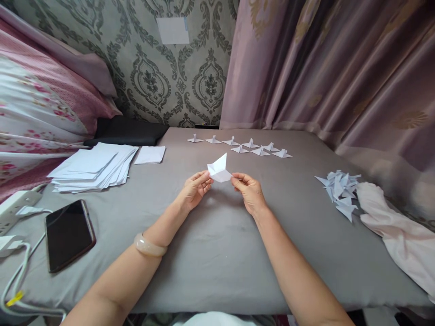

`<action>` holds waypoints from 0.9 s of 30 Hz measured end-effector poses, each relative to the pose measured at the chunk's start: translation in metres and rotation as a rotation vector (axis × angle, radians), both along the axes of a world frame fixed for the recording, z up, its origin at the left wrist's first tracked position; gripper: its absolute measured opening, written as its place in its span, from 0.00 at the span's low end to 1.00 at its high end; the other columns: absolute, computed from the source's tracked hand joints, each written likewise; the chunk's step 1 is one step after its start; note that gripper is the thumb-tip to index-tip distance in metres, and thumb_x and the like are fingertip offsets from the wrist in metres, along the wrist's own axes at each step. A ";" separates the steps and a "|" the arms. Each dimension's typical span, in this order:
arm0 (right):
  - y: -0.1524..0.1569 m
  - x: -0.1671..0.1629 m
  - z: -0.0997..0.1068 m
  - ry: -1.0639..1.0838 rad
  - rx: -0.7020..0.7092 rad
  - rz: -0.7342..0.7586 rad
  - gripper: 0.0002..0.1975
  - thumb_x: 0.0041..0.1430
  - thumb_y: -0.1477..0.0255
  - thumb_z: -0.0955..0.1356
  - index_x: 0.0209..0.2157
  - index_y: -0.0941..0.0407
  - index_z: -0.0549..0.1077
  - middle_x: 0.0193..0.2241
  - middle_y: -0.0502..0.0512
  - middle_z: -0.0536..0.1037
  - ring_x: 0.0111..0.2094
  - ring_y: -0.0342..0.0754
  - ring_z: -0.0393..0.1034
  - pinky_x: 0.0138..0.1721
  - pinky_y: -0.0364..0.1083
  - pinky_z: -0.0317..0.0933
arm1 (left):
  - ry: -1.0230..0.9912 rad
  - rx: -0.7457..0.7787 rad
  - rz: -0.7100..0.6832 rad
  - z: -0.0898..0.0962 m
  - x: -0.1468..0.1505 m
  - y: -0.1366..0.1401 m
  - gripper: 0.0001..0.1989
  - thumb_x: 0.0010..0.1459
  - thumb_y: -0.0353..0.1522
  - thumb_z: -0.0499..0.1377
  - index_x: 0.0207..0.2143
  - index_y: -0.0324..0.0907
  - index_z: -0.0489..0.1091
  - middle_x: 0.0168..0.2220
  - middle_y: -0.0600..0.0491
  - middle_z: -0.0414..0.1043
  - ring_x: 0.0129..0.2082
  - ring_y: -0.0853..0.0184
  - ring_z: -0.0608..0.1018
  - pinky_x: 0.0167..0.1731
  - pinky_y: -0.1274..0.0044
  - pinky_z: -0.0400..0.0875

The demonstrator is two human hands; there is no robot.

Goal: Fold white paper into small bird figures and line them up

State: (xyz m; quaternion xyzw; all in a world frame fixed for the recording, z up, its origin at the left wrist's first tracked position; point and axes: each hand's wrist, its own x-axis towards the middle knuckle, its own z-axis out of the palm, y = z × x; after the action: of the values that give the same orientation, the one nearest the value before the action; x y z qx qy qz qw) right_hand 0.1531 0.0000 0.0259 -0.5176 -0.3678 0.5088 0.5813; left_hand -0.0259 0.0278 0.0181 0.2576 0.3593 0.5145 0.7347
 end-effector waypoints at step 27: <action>0.004 -0.011 -0.024 -0.285 0.258 -0.010 0.16 0.48 0.68 0.72 0.40 0.54 0.70 0.30 0.51 0.79 0.32 0.46 0.74 0.40 0.46 0.66 | 0.568 0.426 0.267 -0.007 0.006 -0.009 0.11 0.48 0.37 0.66 0.32 0.41 0.79 0.34 0.51 0.79 0.31 0.68 0.75 0.34 0.77 0.67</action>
State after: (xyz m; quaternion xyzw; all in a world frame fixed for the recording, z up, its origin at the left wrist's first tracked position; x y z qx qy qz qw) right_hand 0.1421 0.0035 0.0017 -0.5074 -0.5062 0.3761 0.5872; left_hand -0.0200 0.0192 0.0108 0.4879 0.4642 0.5769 0.4623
